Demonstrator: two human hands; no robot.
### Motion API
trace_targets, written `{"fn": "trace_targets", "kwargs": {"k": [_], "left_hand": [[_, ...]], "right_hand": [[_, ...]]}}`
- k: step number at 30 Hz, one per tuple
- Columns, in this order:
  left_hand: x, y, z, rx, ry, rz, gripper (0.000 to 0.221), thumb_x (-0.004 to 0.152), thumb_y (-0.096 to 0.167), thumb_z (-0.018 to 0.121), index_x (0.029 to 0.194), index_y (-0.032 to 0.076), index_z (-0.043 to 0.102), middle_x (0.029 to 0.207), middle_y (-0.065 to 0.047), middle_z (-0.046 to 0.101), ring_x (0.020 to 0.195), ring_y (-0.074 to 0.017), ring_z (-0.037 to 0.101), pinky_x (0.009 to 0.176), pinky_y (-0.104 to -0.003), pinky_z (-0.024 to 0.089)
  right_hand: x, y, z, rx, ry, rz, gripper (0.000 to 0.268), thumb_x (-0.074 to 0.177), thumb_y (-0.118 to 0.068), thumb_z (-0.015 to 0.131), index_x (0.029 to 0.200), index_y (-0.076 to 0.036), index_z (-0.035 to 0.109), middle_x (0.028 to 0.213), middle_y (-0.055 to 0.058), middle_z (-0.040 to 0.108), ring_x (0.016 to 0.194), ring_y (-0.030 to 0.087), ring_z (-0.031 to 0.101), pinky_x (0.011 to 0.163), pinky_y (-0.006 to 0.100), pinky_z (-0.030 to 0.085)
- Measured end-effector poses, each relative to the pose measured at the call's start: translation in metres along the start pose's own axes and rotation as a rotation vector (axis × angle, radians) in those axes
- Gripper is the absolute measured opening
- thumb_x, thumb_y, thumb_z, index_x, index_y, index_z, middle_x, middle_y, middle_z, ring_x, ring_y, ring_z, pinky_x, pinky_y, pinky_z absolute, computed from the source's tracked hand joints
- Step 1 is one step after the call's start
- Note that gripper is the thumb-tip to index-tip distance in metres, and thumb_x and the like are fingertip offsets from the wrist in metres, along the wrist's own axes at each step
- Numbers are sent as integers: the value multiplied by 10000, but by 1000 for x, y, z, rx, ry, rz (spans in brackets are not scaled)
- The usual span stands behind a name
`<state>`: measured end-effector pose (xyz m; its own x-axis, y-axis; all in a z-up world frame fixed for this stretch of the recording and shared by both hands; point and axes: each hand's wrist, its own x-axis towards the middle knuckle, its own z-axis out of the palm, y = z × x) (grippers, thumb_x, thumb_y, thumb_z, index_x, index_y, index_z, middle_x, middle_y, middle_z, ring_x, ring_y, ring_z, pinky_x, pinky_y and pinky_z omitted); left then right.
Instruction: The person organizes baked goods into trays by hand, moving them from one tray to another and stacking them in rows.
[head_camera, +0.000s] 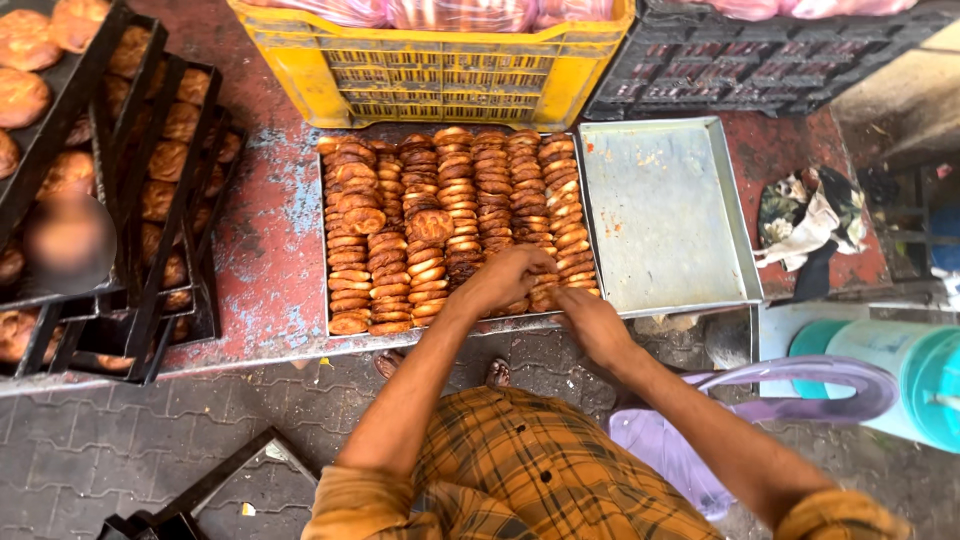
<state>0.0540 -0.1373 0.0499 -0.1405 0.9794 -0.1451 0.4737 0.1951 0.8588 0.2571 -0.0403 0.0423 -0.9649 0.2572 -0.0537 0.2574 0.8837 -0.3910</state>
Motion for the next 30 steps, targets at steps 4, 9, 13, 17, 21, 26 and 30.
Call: {"fn": "trace_targets", "kwargs": {"k": [4,9,13,17,21,26,30], "left_hand": [[-33,2,-11,-195,166,-92,255,951,139,676,1199,132,737,1310,-118,660,1151,-244,655,997,-386,614],[-75,-2,-24,-295,364,-143,265,934,213,703,1188,139,725,1228,-103,698,1047,-212,701,950,-413,605],[-104,-6,-32,-282,605,-106,196,1017,215,629,1076,81,759,1136,-108,746,1060,-213,721,947,-397,593],[-126,7,-51,-170,782,-32,210,1032,191,662,933,9,692,1144,-111,775,1107,-252,704,984,-408,541],[-162,35,-83,-104,961,-43,266,936,169,723,1146,6,708,1170,-142,723,1112,-274,676,964,-395,521],[-236,57,-141,-159,1005,-55,320,912,135,725,1214,31,703,1218,-134,718,1114,-257,711,975,-352,546],[-319,51,-199,2,1040,16,305,904,119,755,1191,24,715,1244,-145,721,1169,-281,699,1013,-369,529]], "right_hand": [[-8,28,-9,346,157,300,422,906,-217,750,1281,-43,668,1322,157,680,1152,292,687,956,444,576],[-24,98,-24,584,507,318,183,998,-100,725,1169,-38,748,1200,139,750,995,194,743,866,304,629],[-13,99,-19,545,648,245,129,1030,-16,753,902,-33,749,1099,126,790,982,181,752,882,304,607],[32,36,-24,688,504,121,527,818,-55,766,1318,-9,605,1220,126,660,973,159,698,814,268,588],[83,-55,-34,621,431,6,443,835,-97,813,1246,6,684,1146,140,700,987,188,702,863,307,602],[152,-161,-35,659,299,-348,243,900,-107,786,1123,-14,756,1183,128,737,1078,209,716,904,331,619],[217,-251,-41,656,207,-509,186,912,-94,770,1082,-21,759,1126,116,763,1035,191,745,884,323,620]]}}
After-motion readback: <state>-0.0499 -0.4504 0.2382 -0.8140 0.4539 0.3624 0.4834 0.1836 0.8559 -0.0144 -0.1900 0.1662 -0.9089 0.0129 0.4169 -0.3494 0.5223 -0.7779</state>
